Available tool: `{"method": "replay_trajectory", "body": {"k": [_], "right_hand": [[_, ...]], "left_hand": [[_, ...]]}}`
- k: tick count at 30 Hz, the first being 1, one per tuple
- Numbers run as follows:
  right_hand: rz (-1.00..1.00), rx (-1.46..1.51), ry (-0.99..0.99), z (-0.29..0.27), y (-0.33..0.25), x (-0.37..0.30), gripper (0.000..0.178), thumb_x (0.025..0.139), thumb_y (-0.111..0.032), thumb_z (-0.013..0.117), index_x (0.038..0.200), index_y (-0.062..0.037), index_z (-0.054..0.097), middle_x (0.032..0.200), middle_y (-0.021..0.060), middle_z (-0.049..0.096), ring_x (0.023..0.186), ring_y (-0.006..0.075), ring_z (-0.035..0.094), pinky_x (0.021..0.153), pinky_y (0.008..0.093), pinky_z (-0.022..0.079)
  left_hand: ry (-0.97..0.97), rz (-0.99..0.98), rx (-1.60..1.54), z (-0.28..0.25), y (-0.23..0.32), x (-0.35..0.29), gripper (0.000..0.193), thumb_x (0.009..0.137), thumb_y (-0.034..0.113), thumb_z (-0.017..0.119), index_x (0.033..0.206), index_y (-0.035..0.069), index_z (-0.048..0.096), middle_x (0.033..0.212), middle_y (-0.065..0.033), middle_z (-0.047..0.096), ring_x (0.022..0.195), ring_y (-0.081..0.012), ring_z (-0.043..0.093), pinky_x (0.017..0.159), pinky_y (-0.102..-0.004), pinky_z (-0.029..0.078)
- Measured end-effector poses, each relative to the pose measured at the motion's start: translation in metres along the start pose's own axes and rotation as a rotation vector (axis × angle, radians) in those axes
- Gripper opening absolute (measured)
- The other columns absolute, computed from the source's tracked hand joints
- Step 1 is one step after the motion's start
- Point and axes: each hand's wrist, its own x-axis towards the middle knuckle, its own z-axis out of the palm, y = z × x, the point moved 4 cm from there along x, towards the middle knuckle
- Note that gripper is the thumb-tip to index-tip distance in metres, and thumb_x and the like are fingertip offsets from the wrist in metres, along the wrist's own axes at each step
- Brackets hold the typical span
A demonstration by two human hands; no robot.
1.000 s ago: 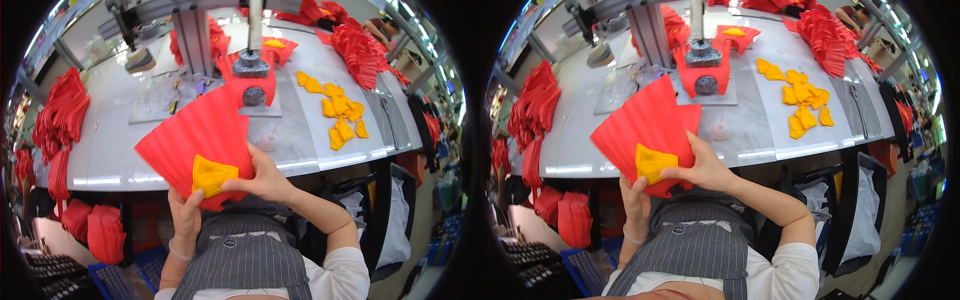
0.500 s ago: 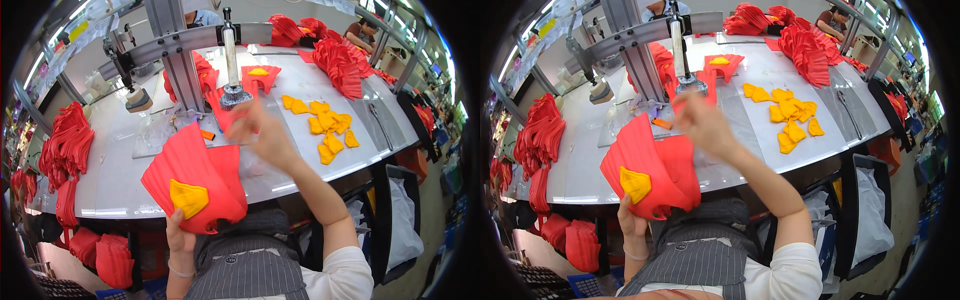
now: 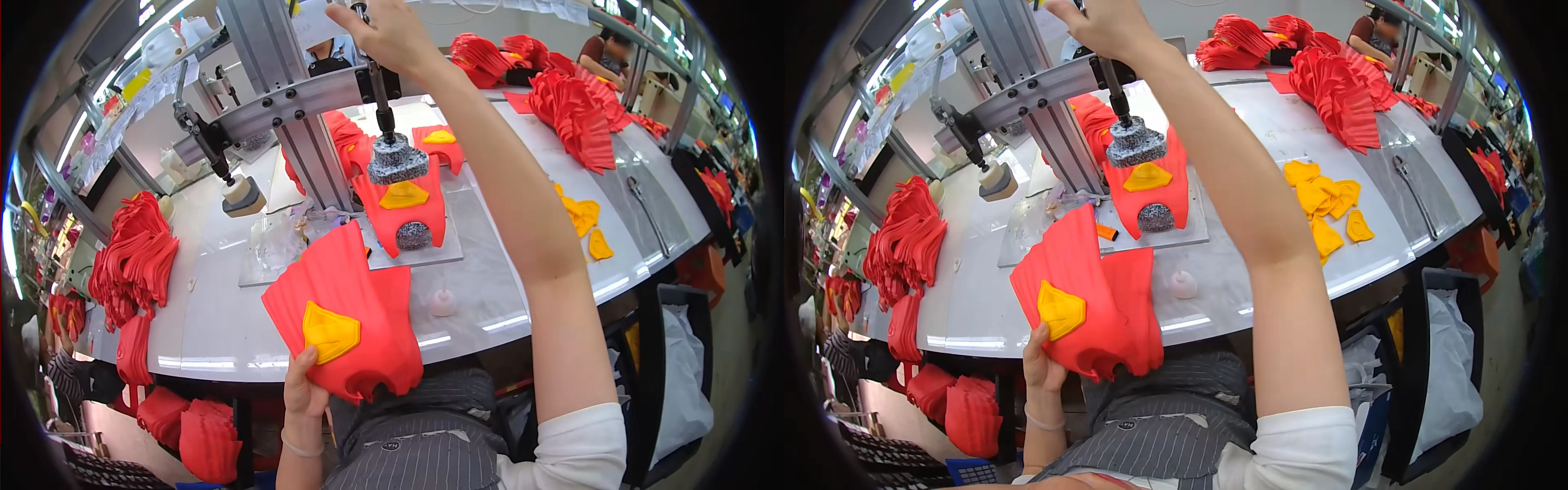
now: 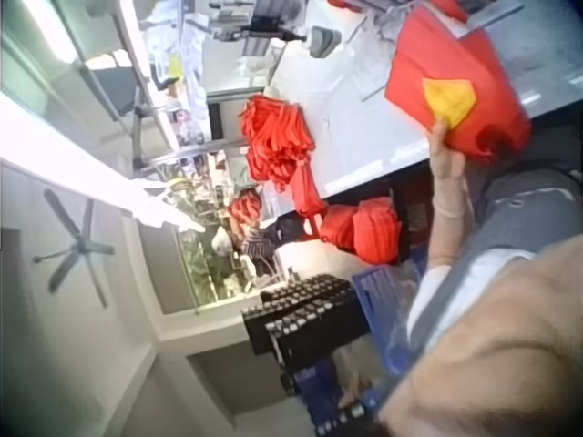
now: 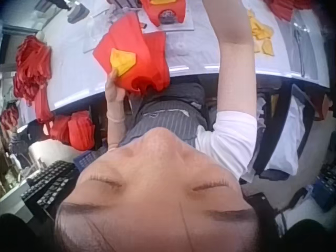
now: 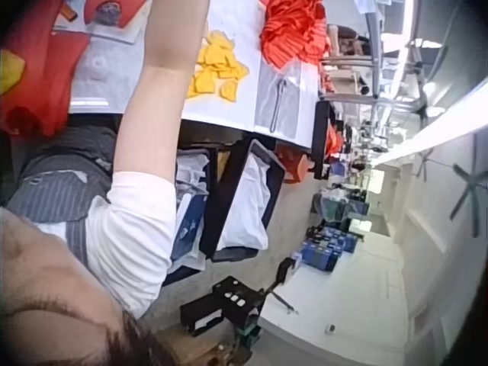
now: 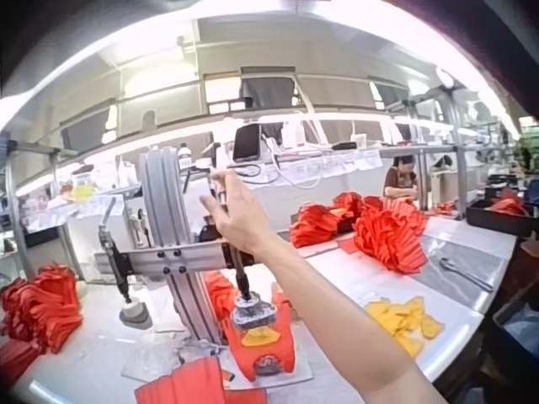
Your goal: The person glues yellow emblems onto red fabric pieces and presses them onto a mold using a manual press machine. The person also handles items from a nearby storage box and gathers additional fabric pieces to assemble and press.
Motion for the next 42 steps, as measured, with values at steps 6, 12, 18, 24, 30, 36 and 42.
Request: {"method": "replay_trajectory", "body": {"k": [6,12,18,24,30,36,42], "right_hand": [[0.414,-0.027,0.117,-0.017,0.026,-0.168,0.016,0.090,-0.013,0.057,0.101,-0.0010,0.057,0.098,0.0153,0.056,0.095,0.0313,0.054,0.082,0.0427,0.044],[1.338,0.256,-0.460,-0.012,0.016,-0.281,0.060,0.080,-0.031,0.076,0.120,0.0046,0.047,0.115,0.0165,0.059,0.103,0.0237,0.059,0.086,0.0342,0.049],[1.166,0.477,-0.085,-0.015,0.030,-0.299,0.066,0.079,-0.019,0.077,0.131,-0.0012,0.040,0.116,0.0151,0.059,0.108,0.0208,0.058,0.090,0.0314,0.049],[1.234,0.724,0.000,-0.014,0.028,-0.283,0.068,0.080,-0.007,0.074,0.134,-0.0030,0.034,0.116,0.0158,0.059,0.106,0.0219,0.060,0.088,0.0322,0.052],[1.552,0.866,0.389,-0.024,0.114,-0.288,0.063,0.084,-0.002,0.069,0.135,0.0000,0.032,0.118,0.0184,0.057,0.107,0.0265,0.060,0.092,0.0385,0.051],[1.561,0.879,0.651,-0.017,0.195,-0.285,0.060,0.087,-0.005,0.067,0.135,0.0058,0.033,0.120,0.0186,0.056,0.111,0.0280,0.058,0.096,0.0408,0.049],[1.509,0.964,0.581,0.000,0.214,-0.273,0.047,0.088,-0.006,0.067,0.127,0.0060,0.045,0.119,0.0172,0.058,0.108,0.0258,0.060,0.094,0.0376,0.051]], "left_hand": [[0.005,0.106,0.116,-0.003,0.031,0.008,0.058,0.086,0.011,0.061,0.137,-0.001,0.038,0.133,-0.0156,0.051,0.124,-0.0281,0.050,0.107,-0.0422,0.038],[-0.005,0.121,0.238,0.014,0.035,0.044,0.057,0.086,0.012,0.064,0.135,-0.001,0.040,0.130,-0.0135,0.053,0.122,-0.0250,0.052,0.105,-0.0387,0.040],[-0.048,0.094,0.294,0.031,0.028,0.070,0.052,0.087,0.013,0.063,0.133,-0.001,0.043,0.129,-0.0129,0.054,0.120,-0.0241,0.053,0.103,-0.0374,0.041],[-0.048,0.085,0.334,0.030,0.028,0.086,0.045,0.090,0.016,0.062,0.129,-0.001,0.048,0.127,-0.0117,0.057,0.119,-0.0232,0.054,0.103,-0.0381,0.042],[-0.012,0.029,0.295,0.019,0.022,0.096,0.055,0.087,0.013,0.064,0.134,-0.002,0.041,0.130,-0.0130,0.053,0.120,-0.0241,0.053,0.103,-0.0367,0.041],[-0.018,0.021,0.319,0.018,0.034,0.098,0.045,0.090,0.016,0.062,0.129,-0.002,0.047,0.126,-0.0133,0.057,0.118,-0.0249,0.055,0.103,-0.0393,0.042],[0.025,-0.006,0.298,0.015,0.034,0.093,0.056,0.086,0.013,0.063,0.136,-0.001,0.040,0.132,-0.0130,0.052,0.122,-0.0241,0.051,0.104,-0.0377,0.040]]}}
